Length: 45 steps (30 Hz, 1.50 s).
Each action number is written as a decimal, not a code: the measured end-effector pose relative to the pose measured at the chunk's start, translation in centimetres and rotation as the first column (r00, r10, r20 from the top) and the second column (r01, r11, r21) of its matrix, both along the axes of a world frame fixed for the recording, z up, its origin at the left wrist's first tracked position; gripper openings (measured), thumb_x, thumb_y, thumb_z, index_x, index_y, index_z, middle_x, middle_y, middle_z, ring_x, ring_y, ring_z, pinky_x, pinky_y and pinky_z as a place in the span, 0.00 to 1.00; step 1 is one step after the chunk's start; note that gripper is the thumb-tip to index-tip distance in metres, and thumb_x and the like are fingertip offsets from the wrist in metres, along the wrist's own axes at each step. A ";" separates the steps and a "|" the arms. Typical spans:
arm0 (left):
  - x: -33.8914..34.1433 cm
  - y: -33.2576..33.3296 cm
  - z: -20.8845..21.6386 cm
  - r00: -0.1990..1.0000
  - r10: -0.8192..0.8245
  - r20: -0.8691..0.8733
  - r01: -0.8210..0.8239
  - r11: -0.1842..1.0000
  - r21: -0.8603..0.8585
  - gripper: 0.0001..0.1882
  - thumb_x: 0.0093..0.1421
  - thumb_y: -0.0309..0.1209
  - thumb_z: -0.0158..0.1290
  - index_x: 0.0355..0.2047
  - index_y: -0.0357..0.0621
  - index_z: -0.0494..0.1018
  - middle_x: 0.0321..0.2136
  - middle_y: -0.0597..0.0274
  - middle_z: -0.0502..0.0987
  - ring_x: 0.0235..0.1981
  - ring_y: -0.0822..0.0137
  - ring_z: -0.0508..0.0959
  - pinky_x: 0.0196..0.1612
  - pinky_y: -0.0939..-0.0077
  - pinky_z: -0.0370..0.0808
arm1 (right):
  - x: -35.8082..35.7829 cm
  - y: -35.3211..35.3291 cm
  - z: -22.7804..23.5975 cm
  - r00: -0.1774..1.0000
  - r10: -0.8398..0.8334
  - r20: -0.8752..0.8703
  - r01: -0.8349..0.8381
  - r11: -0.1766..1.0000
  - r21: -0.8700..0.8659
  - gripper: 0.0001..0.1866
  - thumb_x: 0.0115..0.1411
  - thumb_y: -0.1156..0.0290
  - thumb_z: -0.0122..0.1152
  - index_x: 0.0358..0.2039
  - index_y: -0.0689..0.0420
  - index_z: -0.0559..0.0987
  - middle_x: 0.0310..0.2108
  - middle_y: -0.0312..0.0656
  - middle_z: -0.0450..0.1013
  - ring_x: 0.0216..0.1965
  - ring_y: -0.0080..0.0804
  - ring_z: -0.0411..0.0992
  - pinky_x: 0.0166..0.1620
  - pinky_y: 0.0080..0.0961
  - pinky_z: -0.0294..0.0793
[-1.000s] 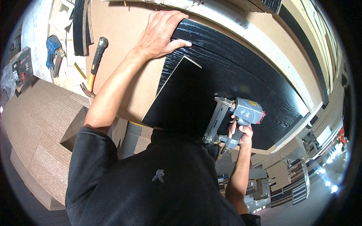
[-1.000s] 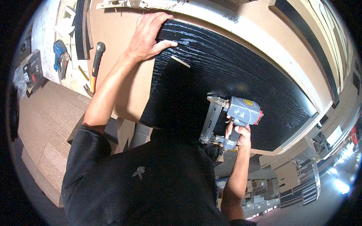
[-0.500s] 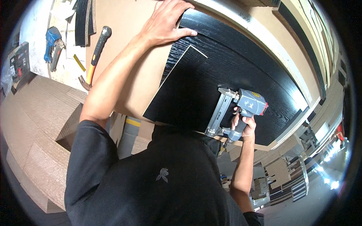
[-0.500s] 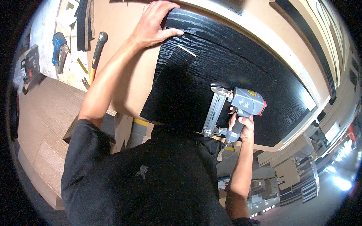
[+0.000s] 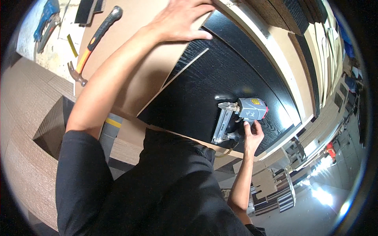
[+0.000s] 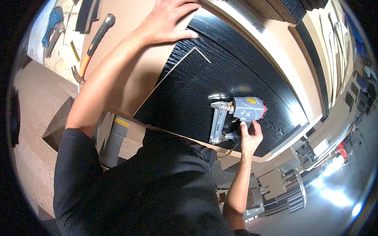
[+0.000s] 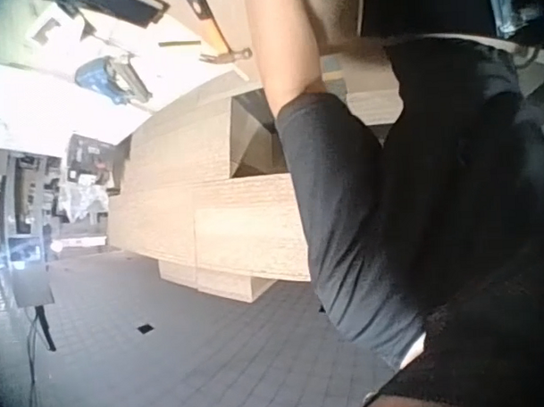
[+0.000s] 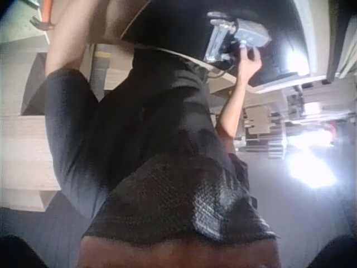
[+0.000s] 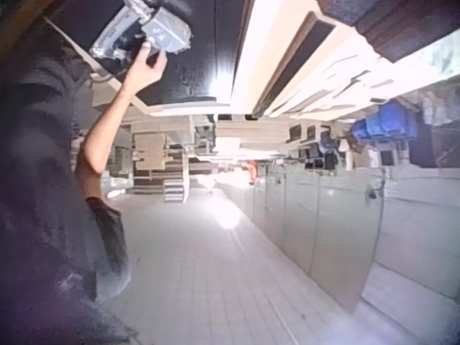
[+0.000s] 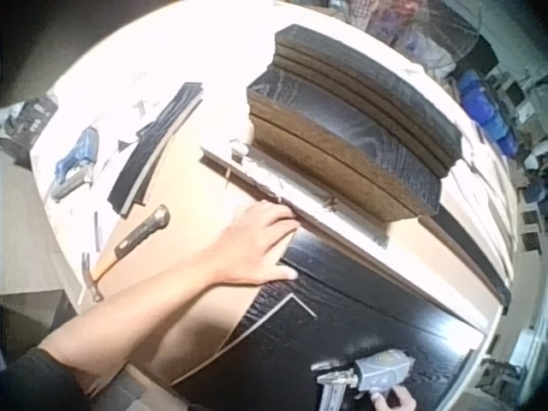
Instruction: The person picks up a black wooden panel and places it onto a guide on a workbench. The person then uses a pneumatic nailer to secure a thin wooden strip along one edge of the panel, moving the nailer down the length of the strip. Finally, the person reloads the pneumatic nailer with a new strip of nails.
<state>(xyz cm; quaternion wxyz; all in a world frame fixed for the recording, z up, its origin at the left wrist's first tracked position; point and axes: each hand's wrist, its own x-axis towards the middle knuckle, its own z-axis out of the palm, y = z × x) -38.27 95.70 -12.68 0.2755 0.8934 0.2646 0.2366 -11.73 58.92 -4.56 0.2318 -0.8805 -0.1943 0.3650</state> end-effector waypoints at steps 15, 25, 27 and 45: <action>-1.3 1.2 -0.2 0.986 -0.106 -0.130 0.094 0.991 -0.092 0.41 0.42 0.49 0.64 0.54 0.38 0.71 0.55 0.41 0.67 0.59 0.42 0.63 0.61 0.48 0.61 | -7.8 27.0 -2.1 0.348 0.673 0.653 -0.870 0.492 -0.043 0.35 0.45 0.61 0.74 0.52 0.67 0.74 0.49 0.51 0.72 0.50 0.47 0.69 0.57 0.39 0.67; -1.1 1.1 0.1 0.988 -0.106 -0.110 0.090 0.986 -0.137 0.44 0.43 0.49 0.66 0.56 0.35 0.67 0.54 0.45 0.67 0.57 0.45 0.65 0.61 0.49 0.60 | -7.6 27.6 -4.8 0.462 0.657 0.596 -0.851 0.518 0.089 0.33 0.42 0.62 0.74 0.48 0.64 0.76 0.44 0.49 0.74 0.46 0.46 0.70 0.52 0.39 0.68; -1.1 1.1 0.1 0.988 -0.101 -0.118 0.086 0.988 -0.126 0.43 0.44 0.50 0.65 0.56 0.36 0.67 0.54 0.45 0.67 0.57 0.45 0.65 0.60 0.49 0.60 | -7.5 27.6 -5.1 0.478 0.646 0.595 -0.848 0.515 0.122 0.33 0.41 0.62 0.74 0.48 0.64 0.76 0.44 0.49 0.74 0.45 0.46 0.70 0.52 0.39 0.68; -0.7 0.8 -0.8 0.953 -0.085 -0.292 0.117 0.989 0.095 0.46 0.47 0.54 0.63 0.61 0.39 0.65 0.54 0.42 0.65 0.58 0.44 0.62 0.62 0.48 0.57 | -7.8 27.4 -7.0 0.496 0.462 0.735 -0.832 0.494 0.251 0.36 0.35 0.69 0.77 0.48 0.63 0.76 0.43 0.52 0.74 0.43 0.51 0.72 0.49 0.40 0.69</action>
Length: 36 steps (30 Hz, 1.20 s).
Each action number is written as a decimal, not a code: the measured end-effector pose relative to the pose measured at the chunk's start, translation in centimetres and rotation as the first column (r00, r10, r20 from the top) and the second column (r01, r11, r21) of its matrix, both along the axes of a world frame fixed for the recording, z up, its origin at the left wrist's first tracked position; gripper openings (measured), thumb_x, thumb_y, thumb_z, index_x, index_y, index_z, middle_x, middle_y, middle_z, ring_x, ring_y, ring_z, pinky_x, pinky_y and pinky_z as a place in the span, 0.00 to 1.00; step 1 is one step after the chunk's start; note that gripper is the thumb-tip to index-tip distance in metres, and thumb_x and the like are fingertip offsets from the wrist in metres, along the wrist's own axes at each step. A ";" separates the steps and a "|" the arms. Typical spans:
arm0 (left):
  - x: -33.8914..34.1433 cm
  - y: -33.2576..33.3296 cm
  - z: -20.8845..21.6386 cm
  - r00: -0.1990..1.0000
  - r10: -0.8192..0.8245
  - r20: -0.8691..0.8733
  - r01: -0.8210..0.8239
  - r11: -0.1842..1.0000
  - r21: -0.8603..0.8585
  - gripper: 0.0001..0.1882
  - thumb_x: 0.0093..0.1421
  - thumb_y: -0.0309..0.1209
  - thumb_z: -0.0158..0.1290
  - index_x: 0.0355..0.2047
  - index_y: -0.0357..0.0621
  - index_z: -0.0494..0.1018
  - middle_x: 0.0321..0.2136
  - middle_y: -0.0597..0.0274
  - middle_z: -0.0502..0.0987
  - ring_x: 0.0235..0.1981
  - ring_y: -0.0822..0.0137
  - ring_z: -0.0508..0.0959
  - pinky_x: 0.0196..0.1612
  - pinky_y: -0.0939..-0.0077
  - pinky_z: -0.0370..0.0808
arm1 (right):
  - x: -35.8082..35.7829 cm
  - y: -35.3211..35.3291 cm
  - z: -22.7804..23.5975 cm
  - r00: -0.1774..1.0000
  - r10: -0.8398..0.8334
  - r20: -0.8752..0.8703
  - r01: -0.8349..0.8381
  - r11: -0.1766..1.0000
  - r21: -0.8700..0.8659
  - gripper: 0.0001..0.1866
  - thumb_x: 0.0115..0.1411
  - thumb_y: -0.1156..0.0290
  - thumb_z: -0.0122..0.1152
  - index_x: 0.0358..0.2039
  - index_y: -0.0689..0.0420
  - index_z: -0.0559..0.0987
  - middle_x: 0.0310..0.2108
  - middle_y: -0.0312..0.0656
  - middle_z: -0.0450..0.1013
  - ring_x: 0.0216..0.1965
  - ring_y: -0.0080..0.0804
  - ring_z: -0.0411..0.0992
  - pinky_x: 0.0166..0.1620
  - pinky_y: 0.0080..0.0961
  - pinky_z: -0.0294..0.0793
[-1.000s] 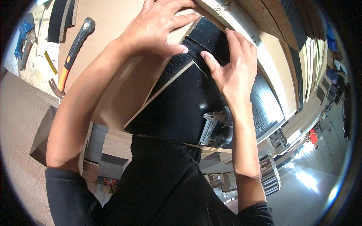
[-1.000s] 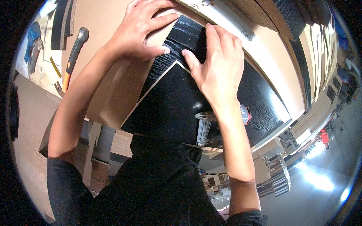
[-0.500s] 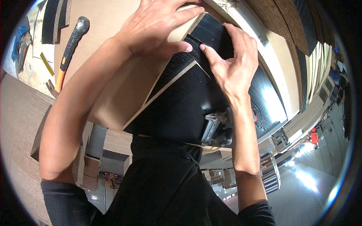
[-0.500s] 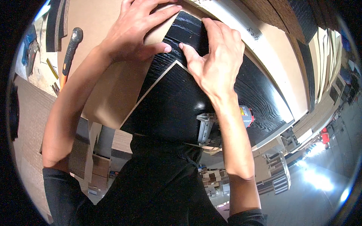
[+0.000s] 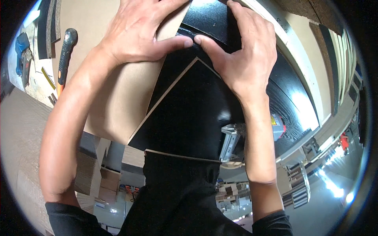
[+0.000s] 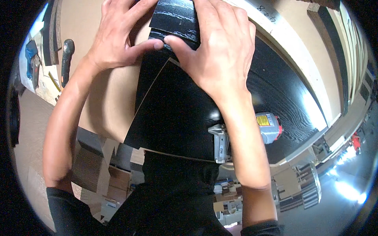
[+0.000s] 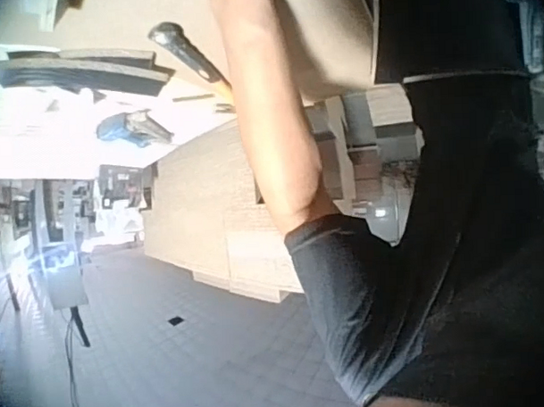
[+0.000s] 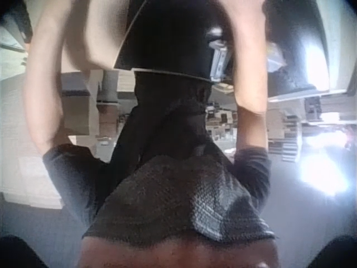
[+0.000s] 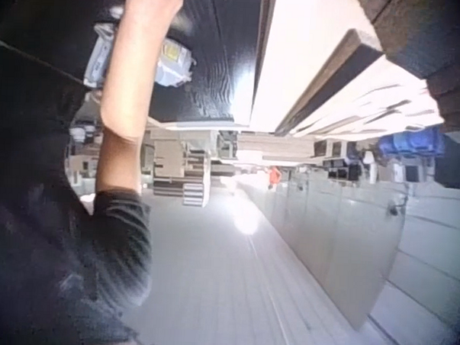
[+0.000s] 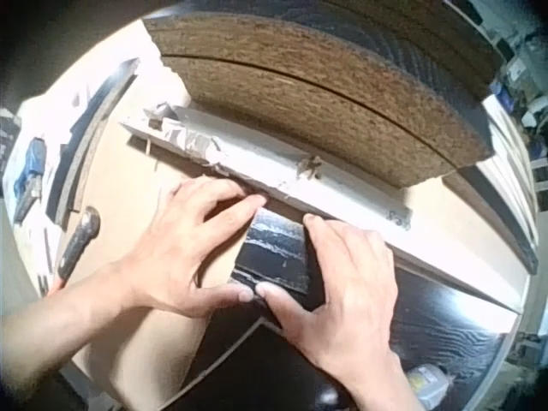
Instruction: The person picks up a black wooden panel and places it onto a guide on a workbench. The person then uses a pneumatic nailer to secure a thin wooden strip along one edge of the panel, moving the nailer down the length of the strip. Finally, the person reloads the pneumatic nailer with a new strip of nails.
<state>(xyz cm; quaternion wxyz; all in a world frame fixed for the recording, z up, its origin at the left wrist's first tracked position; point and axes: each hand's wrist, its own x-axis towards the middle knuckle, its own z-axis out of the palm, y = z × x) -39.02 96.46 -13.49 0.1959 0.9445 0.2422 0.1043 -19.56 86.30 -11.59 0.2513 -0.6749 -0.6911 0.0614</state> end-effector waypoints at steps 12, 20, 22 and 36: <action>0.8 -0.6 0.7 0.996 0.063 -0.066 -0.060 0.997 0.048 0.50 0.40 0.59 0.66 0.58 0.41 0.66 0.54 0.45 0.63 0.58 0.45 0.61 0.62 0.48 0.57 | -0.4 -0.1 -0.3 0.987 -0.001 -0.162 0.027 0.988 0.154 0.31 0.33 0.71 0.75 0.43 0.62 0.77 0.39 0.48 0.75 0.41 0.48 0.71 0.45 0.38 0.68; 0.4 -0.8 -0.3 0.995 0.082 0.064 -0.085 0.995 0.043 0.45 0.44 0.59 0.63 0.56 0.41 0.68 0.54 0.46 0.64 0.59 0.47 0.62 0.60 0.50 0.57 | 0.1 0.1 0.1 0.999 -0.012 -0.051 0.011 1.000 -0.012 0.31 0.38 0.60 0.76 0.44 0.60 0.79 0.42 0.46 0.76 0.45 0.46 0.71 0.51 0.39 0.68; 0.2 -0.7 -0.9 0.987 0.102 0.125 -0.096 0.994 -0.058 0.45 0.44 0.58 0.62 0.56 0.40 0.67 0.54 0.47 0.65 0.59 0.49 0.62 0.59 0.50 0.57 | -0.5 0.2 0.9 1.000 0.021 0.011 -0.020 0.997 -0.074 0.33 0.41 0.61 0.76 0.48 0.61 0.77 0.45 0.49 0.74 0.47 0.48 0.71 0.54 0.40 0.67; 0.2 -1.7 -1.9 0.960 0.233 0.153 -0.231 0.973 -0.026 0.38 0.42 0.53 0.63 0.53 0.48 0.73 0.55 0.61 0.70 0.62 0.64 0.65 0.66 0.54 0.52 | -2.5 2.9 2.9 0.999 0.050 0.019 -0.041 0.951 -0.305 0.32 0.40 0.66 0.79 0.45 0.65 0.77 0.40 0.52 0.76 0.43 0.47 0.76 0.48 0.35 0.73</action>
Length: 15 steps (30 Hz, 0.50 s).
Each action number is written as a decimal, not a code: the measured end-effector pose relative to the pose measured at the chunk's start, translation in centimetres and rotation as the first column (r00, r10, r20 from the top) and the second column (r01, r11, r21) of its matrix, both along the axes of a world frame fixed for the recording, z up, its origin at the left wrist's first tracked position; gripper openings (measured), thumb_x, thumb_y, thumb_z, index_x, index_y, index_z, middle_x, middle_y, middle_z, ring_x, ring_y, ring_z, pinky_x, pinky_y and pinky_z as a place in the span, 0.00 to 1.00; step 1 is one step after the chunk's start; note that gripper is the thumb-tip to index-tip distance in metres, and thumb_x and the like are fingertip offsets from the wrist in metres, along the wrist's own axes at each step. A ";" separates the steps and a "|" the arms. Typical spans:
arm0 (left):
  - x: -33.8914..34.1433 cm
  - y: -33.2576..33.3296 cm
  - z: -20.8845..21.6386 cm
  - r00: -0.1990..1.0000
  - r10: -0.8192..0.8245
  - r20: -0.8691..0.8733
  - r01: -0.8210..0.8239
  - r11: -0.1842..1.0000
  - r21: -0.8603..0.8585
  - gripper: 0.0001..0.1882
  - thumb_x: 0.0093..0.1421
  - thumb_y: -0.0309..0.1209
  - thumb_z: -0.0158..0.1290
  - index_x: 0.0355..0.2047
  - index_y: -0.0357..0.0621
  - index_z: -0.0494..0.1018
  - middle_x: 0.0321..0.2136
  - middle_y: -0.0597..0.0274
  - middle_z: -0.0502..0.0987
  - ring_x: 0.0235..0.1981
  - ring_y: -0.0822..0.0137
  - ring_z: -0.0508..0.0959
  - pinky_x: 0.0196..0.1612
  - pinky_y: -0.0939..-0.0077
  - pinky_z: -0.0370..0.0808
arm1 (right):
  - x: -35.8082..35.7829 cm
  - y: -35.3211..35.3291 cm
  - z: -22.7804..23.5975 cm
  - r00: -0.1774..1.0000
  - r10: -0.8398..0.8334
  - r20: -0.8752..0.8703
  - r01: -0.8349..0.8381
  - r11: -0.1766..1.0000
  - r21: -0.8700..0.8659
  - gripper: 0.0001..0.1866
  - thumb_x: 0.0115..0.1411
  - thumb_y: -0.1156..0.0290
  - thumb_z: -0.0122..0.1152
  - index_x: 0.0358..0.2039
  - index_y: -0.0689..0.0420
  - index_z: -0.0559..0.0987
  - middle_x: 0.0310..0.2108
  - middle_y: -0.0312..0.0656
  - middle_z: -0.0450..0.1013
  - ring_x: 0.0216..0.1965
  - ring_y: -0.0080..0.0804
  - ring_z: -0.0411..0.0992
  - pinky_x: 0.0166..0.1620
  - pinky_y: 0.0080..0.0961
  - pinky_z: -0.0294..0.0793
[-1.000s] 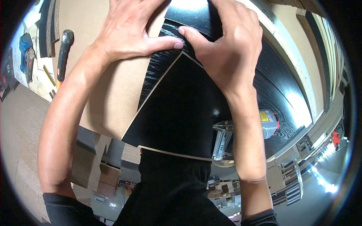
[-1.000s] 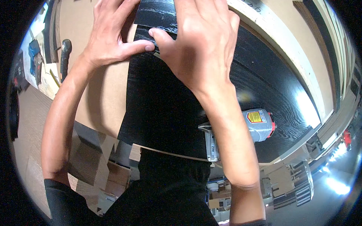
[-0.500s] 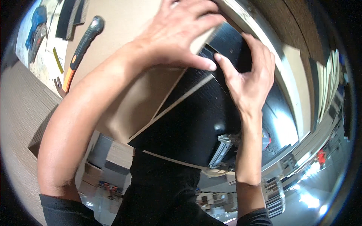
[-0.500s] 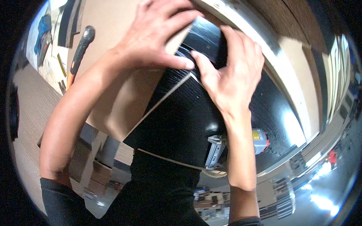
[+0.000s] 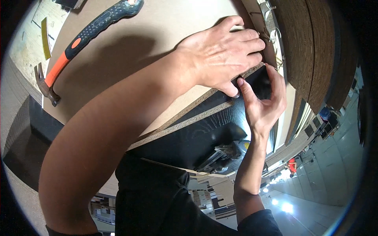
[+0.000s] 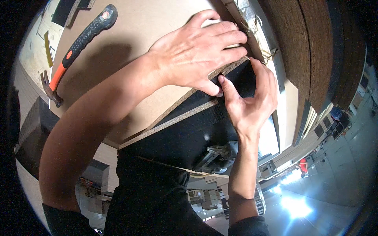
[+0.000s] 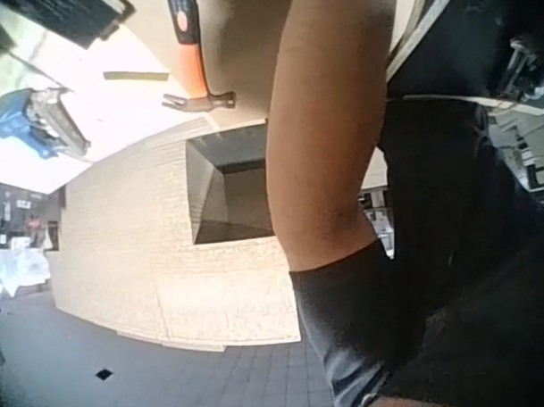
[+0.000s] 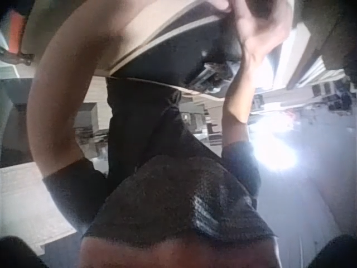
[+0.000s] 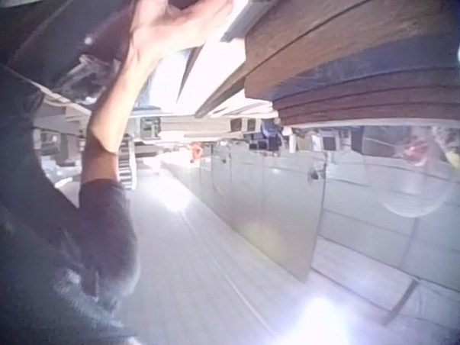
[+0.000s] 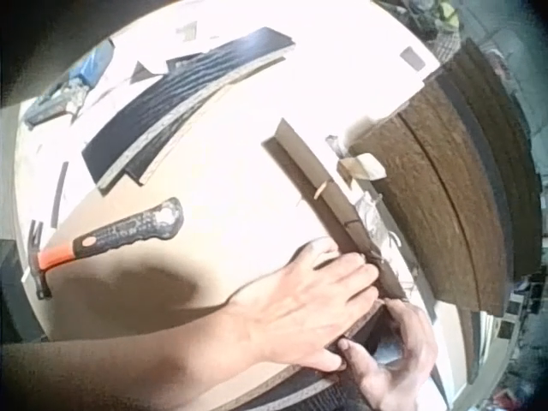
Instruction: The person picks up a black wooden panel and places it onto a guide on a workbench. The person then uses a pneumatic nailer to secure a thin wooden strip along one edge of the panel, moving the nailer down the length of the strip. Finally, the person reloads the pneumatic nailer with a new strip of nails.
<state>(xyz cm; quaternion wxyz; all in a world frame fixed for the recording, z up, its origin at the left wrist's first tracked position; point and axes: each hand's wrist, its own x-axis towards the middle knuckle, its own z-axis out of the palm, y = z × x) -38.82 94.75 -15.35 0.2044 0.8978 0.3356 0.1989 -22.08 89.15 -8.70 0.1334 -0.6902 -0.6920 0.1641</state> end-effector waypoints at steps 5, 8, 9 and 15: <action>0.2 0.0 0.1 0.998 -0.010 -0.067 0.010 1.000 0.013 0.38 0.42 0.52 0.64 0.53 0.49 0.73 0.55 0.62 0.70 0.61 0.65 0.65 0.66 0.54 0.53 | 0.2 -0.1 -0.2 1.000 0.006 -0.020 -0.005 1.000 0.019 0.32 0.40 0.66 0.80 0.45 0.66 0.78 0.40 0.51 0.76 0.43 0.45 0.76 0.48 0.35 0.74; 0.1 0.0 0.1 0.999 0.004 -0.045 -0.004 1.000 0.016 0.38 0.41 0.52 0.64 0.53 0.49 0.73 0.54 0.62 0.70 0.61 0.65 0.65 0.66 0.54 0.53 | 0.2 -0.3 -0.4 0.999 -0.028 -0.031 0.028 1.000 0.009 0.32 0.39 0.67 0.80 0.45 0.65 0.78 0.40 0.51 0.76 0.43 0.45 0.76 0.49 0.35 0.73; 0.1 0.1 0.1 0.999 -0.004 -0.040 0.004 1.000 -0.001 0.39 0.41 0.52 0.64 0.53 0.49 0.73 0.54 0.62 0.70 0.61 0.65 0.65 0.66 0.54 0.53 | 0.3 -0.3 -0.6 1.000 -0.017 -0.026 0.018 0.999 0.031 0.32 0.39 0.66 0.80 0.45 0.65 0.78 0.41 0.51 0.76 0.44 0.45 0.76 0.50 0.35 0.73; -0.1 0.4 0.6 0.999 -0.033 -0.041 0.032 0.999 -0.012 0.33 0.45 0.54 0.63 0.48 0.49 0.76 0.49 0.66 0.72 0.59 0.68 0.67 0.63 0.59 0.56 | 0.8 -0.3 -0.7 1.000 -0.008 -0.013 0.008 0.998 0.065 0.32 0.39 0.64 0.79 0.44 0.64 0.79 0.41 0.50 0.77 0.43 0.45 0.76 0.50 0.35 0.73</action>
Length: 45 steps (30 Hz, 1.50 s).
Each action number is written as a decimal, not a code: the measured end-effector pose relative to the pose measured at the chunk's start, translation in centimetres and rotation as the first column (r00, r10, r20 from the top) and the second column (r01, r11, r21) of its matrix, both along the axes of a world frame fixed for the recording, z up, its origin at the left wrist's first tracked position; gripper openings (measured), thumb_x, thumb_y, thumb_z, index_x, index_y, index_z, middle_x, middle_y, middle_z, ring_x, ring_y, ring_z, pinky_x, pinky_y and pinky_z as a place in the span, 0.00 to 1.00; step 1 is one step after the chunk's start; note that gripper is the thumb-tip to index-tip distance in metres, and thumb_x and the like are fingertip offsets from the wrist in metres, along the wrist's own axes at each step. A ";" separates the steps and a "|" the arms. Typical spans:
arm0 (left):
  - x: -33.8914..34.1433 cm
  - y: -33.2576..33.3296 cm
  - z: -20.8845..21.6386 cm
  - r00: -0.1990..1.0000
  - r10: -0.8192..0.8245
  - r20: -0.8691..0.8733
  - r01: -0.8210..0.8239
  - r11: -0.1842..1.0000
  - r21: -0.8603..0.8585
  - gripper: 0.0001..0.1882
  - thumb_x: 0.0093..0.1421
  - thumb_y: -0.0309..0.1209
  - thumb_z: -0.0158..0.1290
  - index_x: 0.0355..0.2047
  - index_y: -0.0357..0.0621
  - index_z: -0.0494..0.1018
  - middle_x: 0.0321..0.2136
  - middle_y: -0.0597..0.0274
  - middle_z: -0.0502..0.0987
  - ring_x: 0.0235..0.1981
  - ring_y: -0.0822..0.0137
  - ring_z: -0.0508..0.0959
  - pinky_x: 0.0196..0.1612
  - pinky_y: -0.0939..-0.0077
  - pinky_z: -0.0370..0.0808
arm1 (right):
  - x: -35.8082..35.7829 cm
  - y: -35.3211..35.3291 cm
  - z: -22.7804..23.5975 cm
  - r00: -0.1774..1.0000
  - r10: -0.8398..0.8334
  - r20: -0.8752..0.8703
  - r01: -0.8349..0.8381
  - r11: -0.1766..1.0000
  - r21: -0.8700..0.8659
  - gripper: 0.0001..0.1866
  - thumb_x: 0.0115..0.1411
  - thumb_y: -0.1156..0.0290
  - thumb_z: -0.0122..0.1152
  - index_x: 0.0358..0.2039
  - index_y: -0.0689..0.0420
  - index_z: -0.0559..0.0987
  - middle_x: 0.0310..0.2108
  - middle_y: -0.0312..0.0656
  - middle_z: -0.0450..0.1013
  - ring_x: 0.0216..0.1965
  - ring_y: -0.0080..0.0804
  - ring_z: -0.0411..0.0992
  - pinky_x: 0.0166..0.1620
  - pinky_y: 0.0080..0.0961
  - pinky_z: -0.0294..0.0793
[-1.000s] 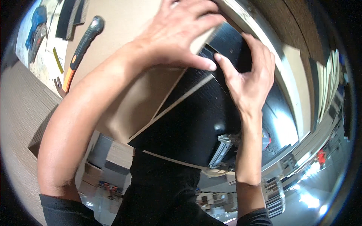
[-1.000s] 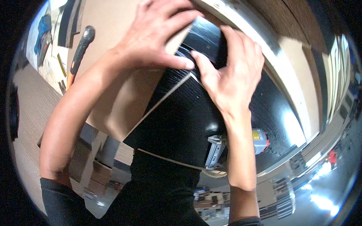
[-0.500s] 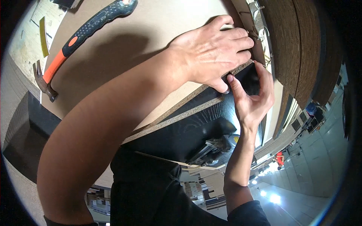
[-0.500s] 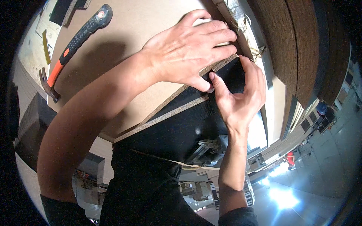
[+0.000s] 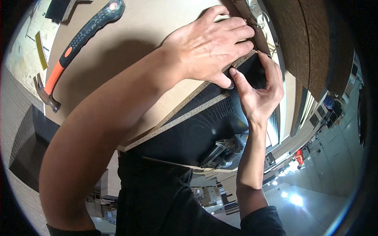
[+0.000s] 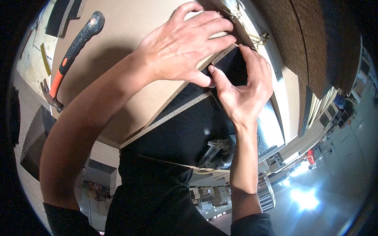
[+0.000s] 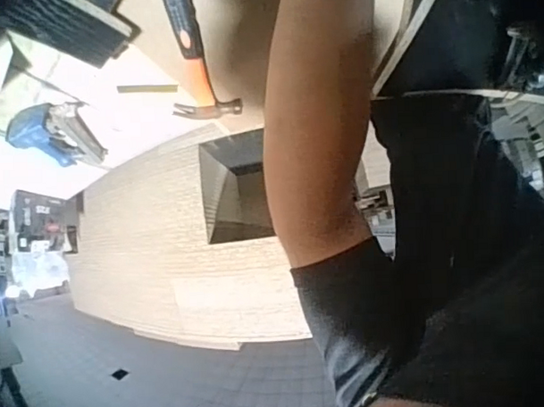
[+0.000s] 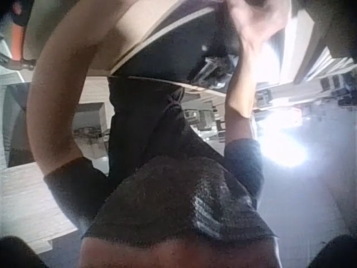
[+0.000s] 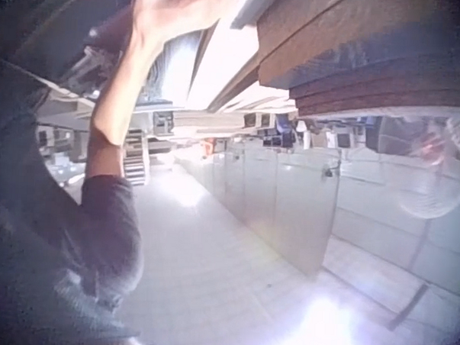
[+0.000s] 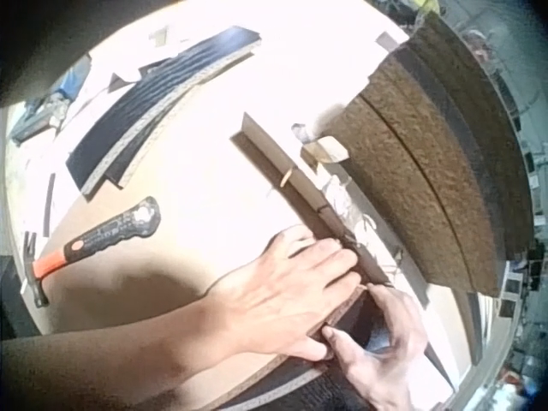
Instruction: The person picks up a black wooden panel and places it onto a guide on a workbench. The person then uses a pneumatic nailer to secure a thin wooden strip along one edge of the panel, moving the nailer down the length of the strip. Finally, the person reloads the pneumatic nailer with a new strip of nails.
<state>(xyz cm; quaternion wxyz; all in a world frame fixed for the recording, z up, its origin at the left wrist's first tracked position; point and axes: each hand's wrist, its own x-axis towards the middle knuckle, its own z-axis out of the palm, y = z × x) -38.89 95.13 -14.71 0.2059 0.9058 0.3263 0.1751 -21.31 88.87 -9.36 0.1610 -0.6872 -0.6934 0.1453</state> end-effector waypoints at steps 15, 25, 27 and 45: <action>0.2 0.2 -0.2 0.999 -0.014 0.039 0.015 1.000 -0.025 0.50 0.38 0.59 0.67 0.59 0.48 0.68 0.58 0.58 0.68 0.63 0.57 0.64 0.67 0.53 0.51 | 2.3 -9.3 5.9 0.972 -0.236 -0.002 0.236 0.971 -0.019 0.29 0.50 0.67 0.72 0.52 0.61 0.76 0.53 0.52 0.71 0.55 0.47 0.69 0.59 0.38 0.66; 0.7 0.1 1.8 0.998 0.013 -0.060 -0.013 1.000 -0.005 0.49 0.37 0.57 0.69 0.58 0.48 0.69 0.59 0.56 0.68 0.63 0.54 0.63 0.68 0.52 0.51 | 8.1 -39.7 8.6 0.468 -0.875 0.121 0.876 0.442 -0.191 0.27 0.60 0.61 0.63 0.56 0.63 0.73 0.58 0.53 0.69 0.61 0.47 0.66 0.64 0.37 0.62; 0.7 -0.4 1.8 0.995 0.025 -0.091 -0.026 1.000 -0.007 0.48 0.40 0.55 0.68 0.59 0.45 0.68 0.59 0.53 0.68 0.63 0.50 0.63 0.67 0.52 0.53 | 9.1 -44.2 6.9 0.449 -0.885 0.122 0.885 0.422 -0.197 0.28 0.60 0.60 0.63 0.57 0.63 0.72 0.59 0.56 0.67 0.62 0.50 0.64 0.65 0.39 0.60; 3.6 -14.6 7.5 0.874 0.450 -0.182 -0.458 0.639 -0.619 0.38 0.58 0.46 0.60 0.60 0.30 0.65 0.61 0.40 0.66 0.63 0.50 0.66 0.66 0.61 0.59 | 15.9 -52.1 -0.1 0.348 -0.919 0.184 0.895 0.268 -0.355 0.46 0.60 0.40 0.55 0.72 0.39 0.48 0.74 0.50 0.33 0.74 0.54 0.30 0.65 0.72 0.36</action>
